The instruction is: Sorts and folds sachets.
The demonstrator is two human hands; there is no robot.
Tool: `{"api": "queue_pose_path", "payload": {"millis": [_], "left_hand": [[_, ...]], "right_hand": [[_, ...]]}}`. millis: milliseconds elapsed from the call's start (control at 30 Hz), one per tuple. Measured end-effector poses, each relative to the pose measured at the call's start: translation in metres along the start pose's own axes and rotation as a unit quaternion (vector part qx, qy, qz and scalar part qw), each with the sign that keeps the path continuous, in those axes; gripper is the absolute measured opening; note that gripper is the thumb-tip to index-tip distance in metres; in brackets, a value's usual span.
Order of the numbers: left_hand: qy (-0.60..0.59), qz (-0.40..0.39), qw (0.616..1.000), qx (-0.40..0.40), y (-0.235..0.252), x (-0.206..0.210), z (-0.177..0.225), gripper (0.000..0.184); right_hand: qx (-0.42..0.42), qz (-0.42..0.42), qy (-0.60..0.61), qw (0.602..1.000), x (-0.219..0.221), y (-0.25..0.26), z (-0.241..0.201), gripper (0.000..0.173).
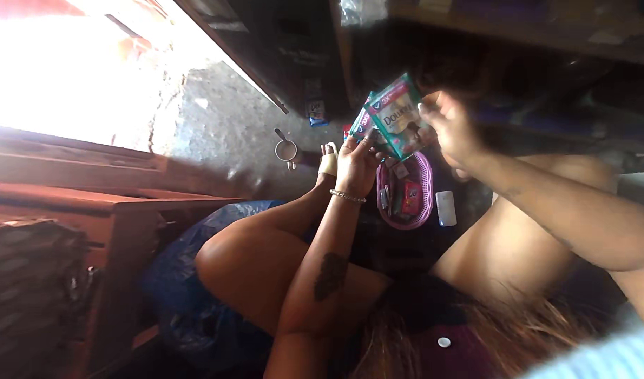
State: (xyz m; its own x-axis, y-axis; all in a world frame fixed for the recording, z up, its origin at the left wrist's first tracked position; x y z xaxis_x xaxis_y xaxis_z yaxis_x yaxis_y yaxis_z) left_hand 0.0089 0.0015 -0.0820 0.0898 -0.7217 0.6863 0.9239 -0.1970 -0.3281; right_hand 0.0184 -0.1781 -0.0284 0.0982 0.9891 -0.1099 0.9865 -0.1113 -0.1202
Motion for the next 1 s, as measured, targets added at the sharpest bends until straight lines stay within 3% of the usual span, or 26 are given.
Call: {"api": "queue_pose_path", "payload": {"millis": [233,533,833,933,1000], "left_hand": [[0.028,0.055,0.998,0.011,0.004,-0.012,0.003,0.015],[0.026,0.104,0.994,-0.011,0.005,-0.023,-0.001,0.029],[0.037,0.085,0.995,-0.023,0.005,-0.022,-0.005,0.039],[0.066,0.021,0.997,-0.018,-0.001,-0.007,-0.01,0.041],[0.099,0.007,0.995,-0.004,-0.01,0.005,-0.014,0.032]], "right_hand": [[-0.028,0.011,0.012,0.999,-0.01,0.004,-0.011,0.015],[-0.03,0.022,0.031,0.999,-0.021,0.005,-0.011,0.015],[-0.003,0.017,0.07,0.997,-0.027,0.003,-0.008,0.02],[-0.014,-0.027,0.049,0.998,-0.014,-0.003,-0.008,0.031],[-0.023,-0.058,-0.002,0.998,-0.001,-0.01,-0.005,0.039]]}}
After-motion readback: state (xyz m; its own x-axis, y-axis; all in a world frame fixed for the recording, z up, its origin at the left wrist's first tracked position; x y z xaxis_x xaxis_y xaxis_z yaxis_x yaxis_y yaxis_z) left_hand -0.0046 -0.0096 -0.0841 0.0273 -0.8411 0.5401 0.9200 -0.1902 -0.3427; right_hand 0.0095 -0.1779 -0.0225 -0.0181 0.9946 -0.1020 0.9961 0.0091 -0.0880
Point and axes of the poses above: each hand's wrist, its own y-axis towards the middle knuckle, its own x-axis out of the palm, z = x × y, the point moved 8 cm from there along y, towards the middle knuckle, and after that the axes turned 2 degrees about z, right-handed, at the moved point
